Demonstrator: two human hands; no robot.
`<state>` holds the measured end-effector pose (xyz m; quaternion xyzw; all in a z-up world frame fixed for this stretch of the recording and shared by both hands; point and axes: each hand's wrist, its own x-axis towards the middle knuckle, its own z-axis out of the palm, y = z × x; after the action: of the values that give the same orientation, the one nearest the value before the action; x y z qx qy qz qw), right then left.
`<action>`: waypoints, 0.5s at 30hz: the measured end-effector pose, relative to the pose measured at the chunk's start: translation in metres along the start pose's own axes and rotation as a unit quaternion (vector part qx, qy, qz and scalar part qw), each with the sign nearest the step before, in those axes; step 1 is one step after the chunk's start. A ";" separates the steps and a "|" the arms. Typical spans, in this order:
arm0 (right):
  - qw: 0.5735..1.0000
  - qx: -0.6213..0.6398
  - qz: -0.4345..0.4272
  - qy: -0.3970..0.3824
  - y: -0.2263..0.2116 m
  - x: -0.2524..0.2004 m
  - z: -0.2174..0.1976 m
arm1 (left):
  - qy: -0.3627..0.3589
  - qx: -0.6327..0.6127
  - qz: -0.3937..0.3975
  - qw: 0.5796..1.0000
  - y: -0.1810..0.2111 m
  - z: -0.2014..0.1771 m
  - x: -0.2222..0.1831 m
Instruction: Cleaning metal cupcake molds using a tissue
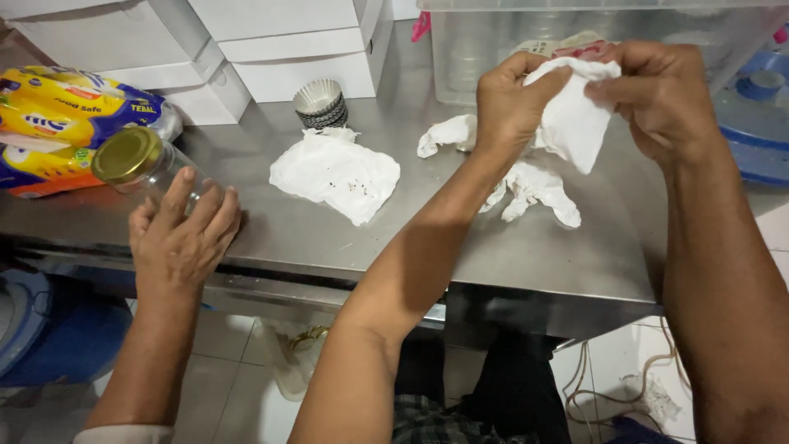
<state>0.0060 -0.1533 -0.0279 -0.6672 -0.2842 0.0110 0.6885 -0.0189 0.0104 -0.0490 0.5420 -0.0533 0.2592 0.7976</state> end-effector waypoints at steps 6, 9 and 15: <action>0.986 0.137 -0.041 0.080 0.012 0.007 -0.008 | -0.028 0.093 0.036 0.995 0.018 0.004 -0.012; 0.981 0.085 -0.035 0.171 0.021 0.013 -0.016 | -0.015 0.107 0.047 0.993 0.006 0.005 -0.008; 0.976 0.109 -0.045 0.185 0.025 0.013 -0.018 | -0.014 0.003 0.001 1.000 0.004 0.005 -0.011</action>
<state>0.0328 -0.1619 -0.0450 -0.5652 -0.1787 -0.1126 0.7975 -0.0295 0.0031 -0.0481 0.5478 -0.0639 0.2525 0.7950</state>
